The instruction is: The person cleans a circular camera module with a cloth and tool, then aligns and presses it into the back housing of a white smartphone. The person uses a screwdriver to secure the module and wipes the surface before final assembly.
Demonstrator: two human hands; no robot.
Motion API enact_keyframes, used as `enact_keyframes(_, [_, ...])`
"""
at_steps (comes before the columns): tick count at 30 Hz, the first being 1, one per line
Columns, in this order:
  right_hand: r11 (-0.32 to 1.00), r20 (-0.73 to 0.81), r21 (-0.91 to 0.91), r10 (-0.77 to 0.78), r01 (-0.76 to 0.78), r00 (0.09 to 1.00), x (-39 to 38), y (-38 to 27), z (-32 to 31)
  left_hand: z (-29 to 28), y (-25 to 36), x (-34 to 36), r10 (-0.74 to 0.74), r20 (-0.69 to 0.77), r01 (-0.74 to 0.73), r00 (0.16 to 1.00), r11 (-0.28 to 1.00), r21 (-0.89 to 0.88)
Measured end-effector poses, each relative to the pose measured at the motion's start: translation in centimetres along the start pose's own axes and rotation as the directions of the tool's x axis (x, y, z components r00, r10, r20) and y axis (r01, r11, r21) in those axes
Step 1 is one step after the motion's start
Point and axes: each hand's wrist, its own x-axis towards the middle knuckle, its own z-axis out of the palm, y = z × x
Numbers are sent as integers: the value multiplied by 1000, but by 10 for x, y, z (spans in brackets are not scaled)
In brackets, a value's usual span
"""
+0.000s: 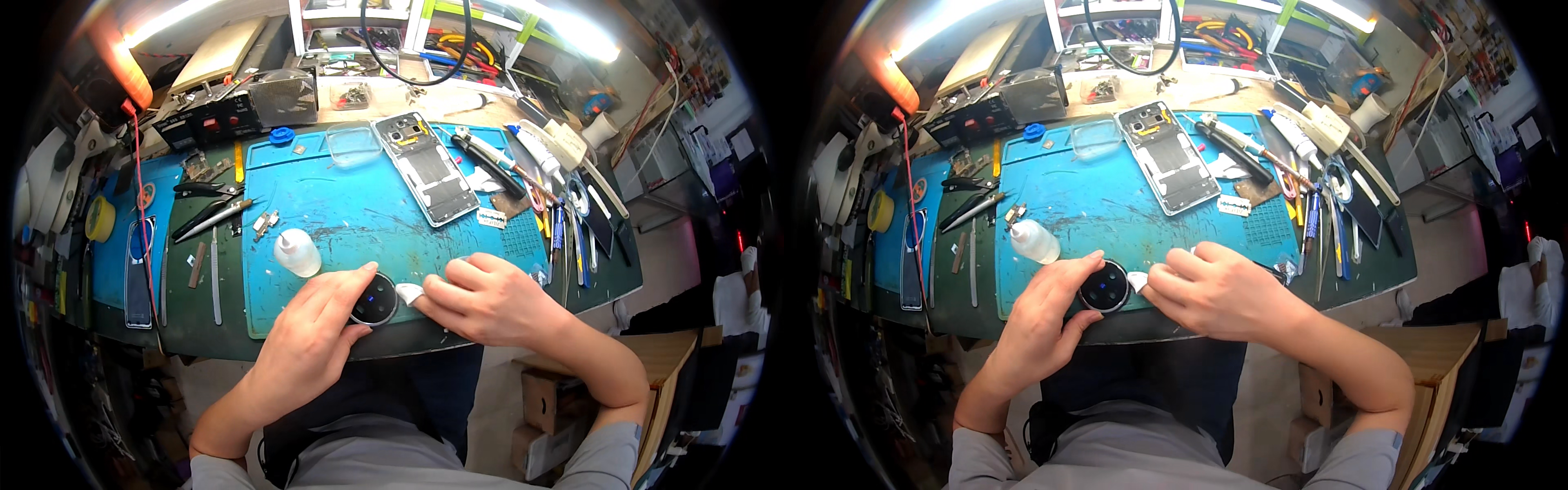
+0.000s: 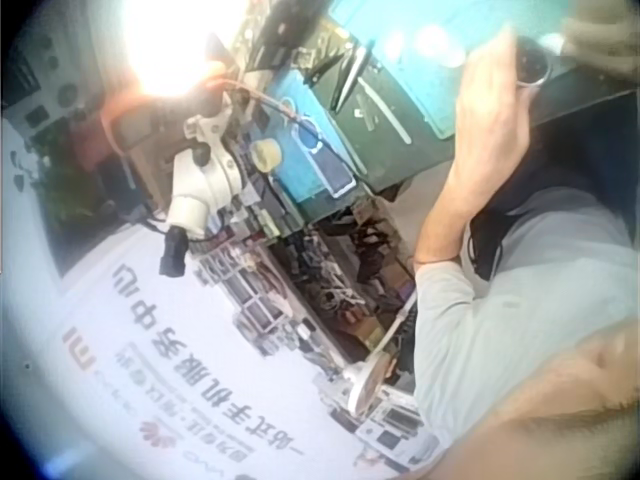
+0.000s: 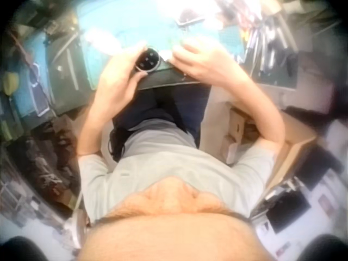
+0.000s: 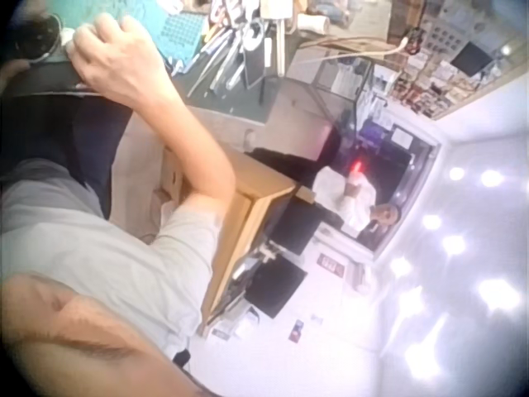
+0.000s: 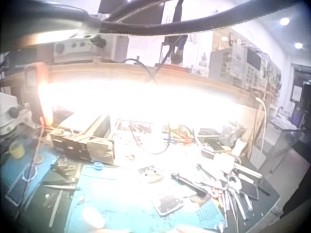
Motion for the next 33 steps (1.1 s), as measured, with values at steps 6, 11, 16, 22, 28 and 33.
enact_keyframes(6, [1000, -19, -16, -20, 20, 1000, 11, 7, 7, 5, 6, -2, -7, -26, 9, 1000, 998, 66])
enact_keyframes(11, [998, -16, -17, -64, 64, 998, 6, 12, 3, 14, 3, -4, -25, -85, 32, 996, 996, 80])
enact_keyframes(16, [1000, -54, 11, 26, -26, 998, 11, 13, 2, 17, 14, -4, -49, -114, 73, 992, 972, 222])
enact_keyframes(22, [981, -196, 96, 187, -170, 963, -17, 3, -9, 13, 6, 2, -52, -59, 48, 997, 996, -73])
enact_keyframes(28, [943, -250, 258, 276, -211, 928, -34, -24, 7, -6, -4, -26, 100, -343, -81, 934, 994, 71])
enact_keyframes(33, [960, -235, 225, 221, -168, 947, -31, -30, 4, -5, -34, -7, -88, -489, 192, 868, 967, 167])
